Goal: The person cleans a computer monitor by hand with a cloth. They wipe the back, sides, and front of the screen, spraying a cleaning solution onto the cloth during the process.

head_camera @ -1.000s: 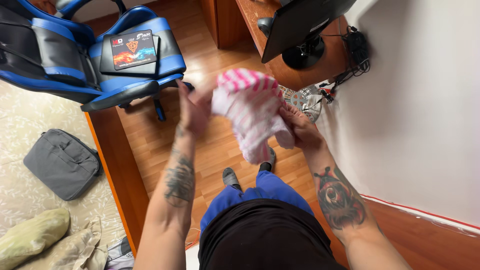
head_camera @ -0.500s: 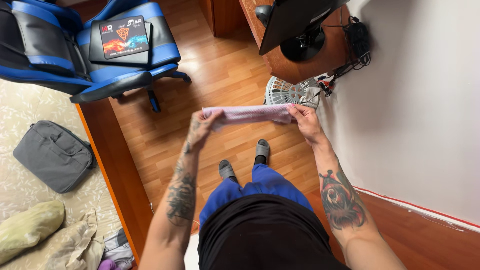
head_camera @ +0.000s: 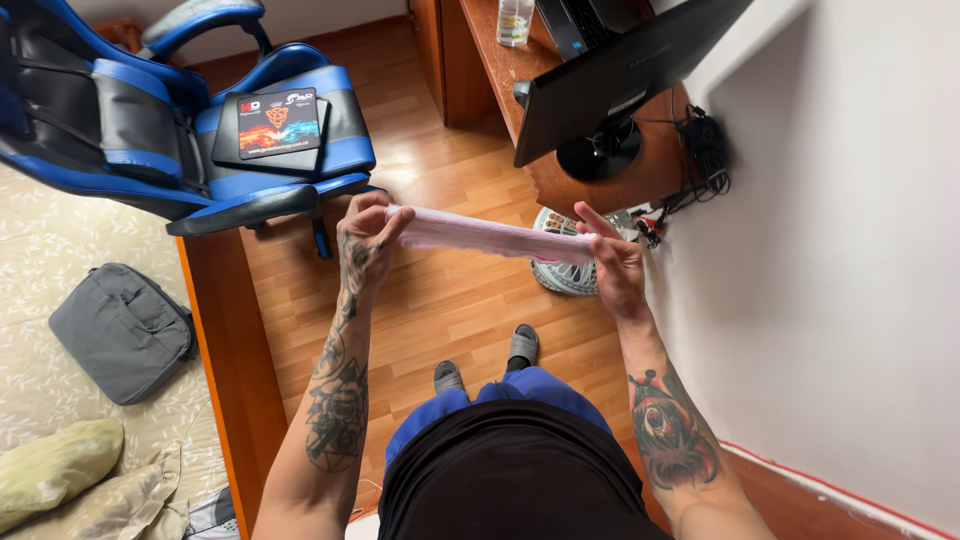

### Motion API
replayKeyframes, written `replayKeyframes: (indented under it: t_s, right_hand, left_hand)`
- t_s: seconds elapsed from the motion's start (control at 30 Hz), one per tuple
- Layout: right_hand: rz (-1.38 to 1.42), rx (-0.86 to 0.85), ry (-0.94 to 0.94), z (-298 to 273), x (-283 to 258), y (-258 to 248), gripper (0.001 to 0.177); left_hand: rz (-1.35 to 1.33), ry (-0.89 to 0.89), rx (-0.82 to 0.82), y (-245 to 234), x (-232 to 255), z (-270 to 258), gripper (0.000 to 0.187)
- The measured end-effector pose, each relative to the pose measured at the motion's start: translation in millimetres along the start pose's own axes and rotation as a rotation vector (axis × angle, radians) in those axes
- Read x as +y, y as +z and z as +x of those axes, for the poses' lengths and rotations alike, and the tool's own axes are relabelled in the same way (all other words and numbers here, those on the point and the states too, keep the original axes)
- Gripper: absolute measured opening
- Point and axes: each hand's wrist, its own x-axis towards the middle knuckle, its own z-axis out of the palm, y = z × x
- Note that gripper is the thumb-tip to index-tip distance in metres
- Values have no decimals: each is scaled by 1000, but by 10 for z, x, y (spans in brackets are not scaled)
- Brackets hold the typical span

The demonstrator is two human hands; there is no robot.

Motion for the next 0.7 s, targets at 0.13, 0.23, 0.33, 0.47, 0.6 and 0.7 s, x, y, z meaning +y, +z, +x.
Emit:
replayKeyframes:
  t_s: [0.13, 0.23, 0.33, 0.47, 0.6, 0.7]
  right_hand:
    - [329, 0, 63, 84, 16, -62, 39]
    - [448, 143, 122, 137, 235, -168, 37]
    - [399, 229, 206, 230, 333, -258, 32]
    - [385, 144, 294, 267, 212, -144, 43]
    - [426, 26, 411, 304, 105, 51, 63]
    - [481, 12, 508, 274, 244, 122, 68]
  left_hand:
    - [-338, -137, -45, 140, 110, 133, 21]
    - [-497, -290, -48, 309, 30, 231, 23]
    - [-389, -395, -98, 440, -35, 315, 26]
    - [-27, -198, -176, 663, -92, 324, 40]
    - [412, 172, -40, 1110, -59, 172, 46]
    - [1118, 439, -365, 1632, 127, -23, 43]
